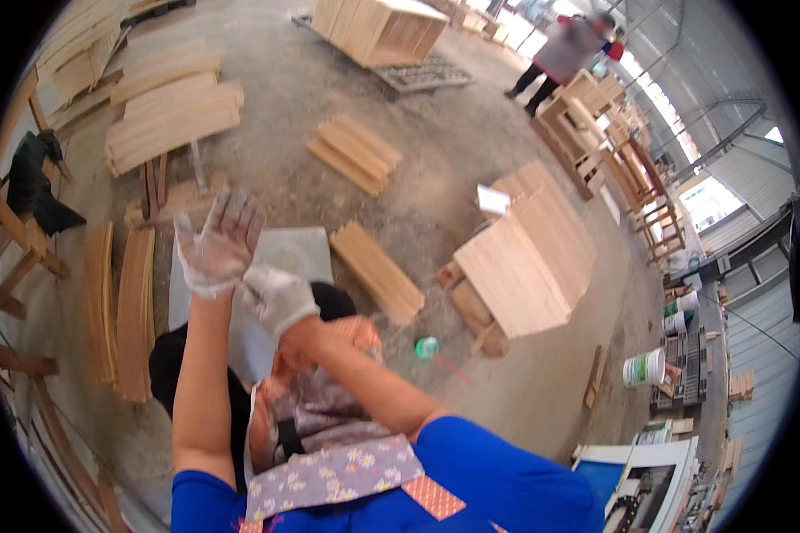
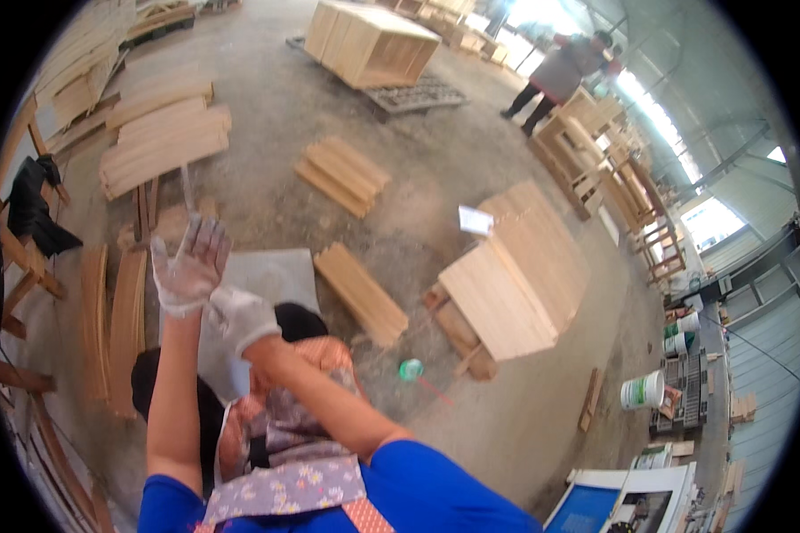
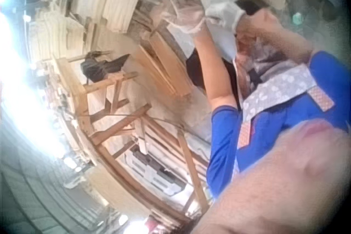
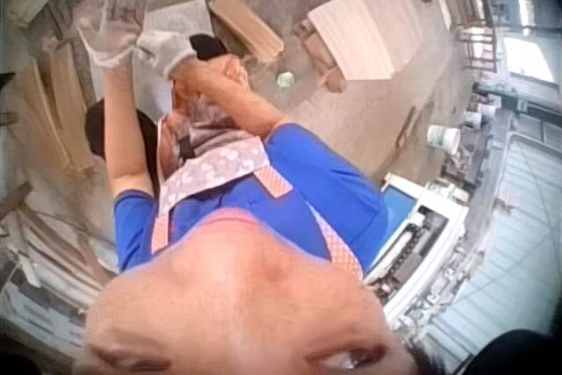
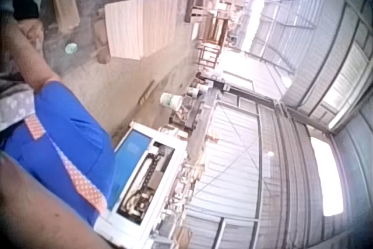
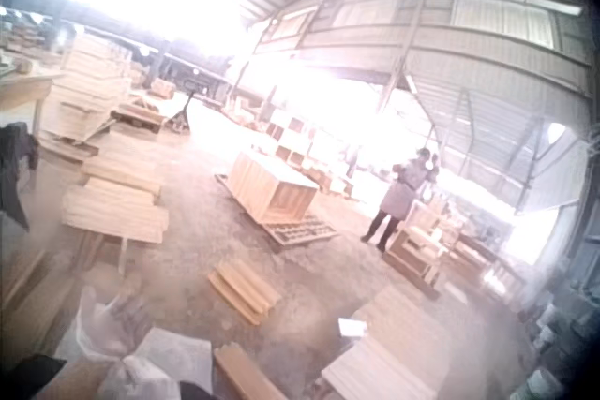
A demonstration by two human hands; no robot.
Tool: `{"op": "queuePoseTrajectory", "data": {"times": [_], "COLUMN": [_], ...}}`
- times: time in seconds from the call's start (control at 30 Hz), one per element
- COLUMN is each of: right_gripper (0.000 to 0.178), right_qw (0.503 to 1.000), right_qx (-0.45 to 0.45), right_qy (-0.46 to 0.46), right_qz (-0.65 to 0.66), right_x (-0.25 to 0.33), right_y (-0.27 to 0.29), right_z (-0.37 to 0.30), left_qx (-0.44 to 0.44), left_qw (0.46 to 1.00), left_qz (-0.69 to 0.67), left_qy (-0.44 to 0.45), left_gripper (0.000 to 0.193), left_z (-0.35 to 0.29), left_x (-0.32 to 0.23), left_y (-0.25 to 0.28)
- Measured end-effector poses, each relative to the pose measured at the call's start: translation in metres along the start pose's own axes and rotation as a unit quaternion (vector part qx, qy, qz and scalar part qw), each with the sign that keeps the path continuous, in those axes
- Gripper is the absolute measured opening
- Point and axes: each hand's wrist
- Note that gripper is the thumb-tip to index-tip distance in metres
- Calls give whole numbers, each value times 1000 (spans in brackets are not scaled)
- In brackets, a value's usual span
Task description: The person sits on the floor in a workshop and applies glue to the grooves of small wooden pieces using a brush. They pick up pieces from a stack, apply glue to the grooves, and place them back down, repeating the process for multiple pieces.
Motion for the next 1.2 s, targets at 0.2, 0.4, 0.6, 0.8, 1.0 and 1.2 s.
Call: {"op": "queuePoseTrajectory", "data": {"times": [0.2, 0.4, 0.6, 0.8, 1.0, 1.2], "right_gripper": [34, 25, 20, 21, 17, 10], "right_qw": [968, 996, 980, 966, 974, 845], "right_qx": [-21, 41, -24, 36, 77, 201], "right_qy": [-165, -65, -194, -255, -213, -317], "right_qz": [190, 47, -35, -22, 30, 382], "right_x": [35, 12, 13, 28, 45, 15], "right_y": [10, 6, -8, -19, -14, -7], "right_z": [3, 10, 6, 8, 8, 12], "left_qx": [-113, -74, -236, -255, -167, -301], "left_qw": [992, 997, 958, 941, 959, 880], "left_qz": [1, 30, 104, 110, 134, 223], "left_qy": [-53, -5, -129, -191, -184, -293], "left_gripper": [74, 78, 81, 67, 59, 55], "left_z": [-17, -20, -10, -12, -19, -25], "left_x": [7, 13, 24, 8, -14, -59], "left_y": [0, 2, -13, -14, -19, -36]}}
Point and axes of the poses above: each hand's wrist, its own z-axis towards the middle knuckle, its own y-axis out of the back of the hand, x = y × z, and after that the axes turned 6 degrees about y, right-handed
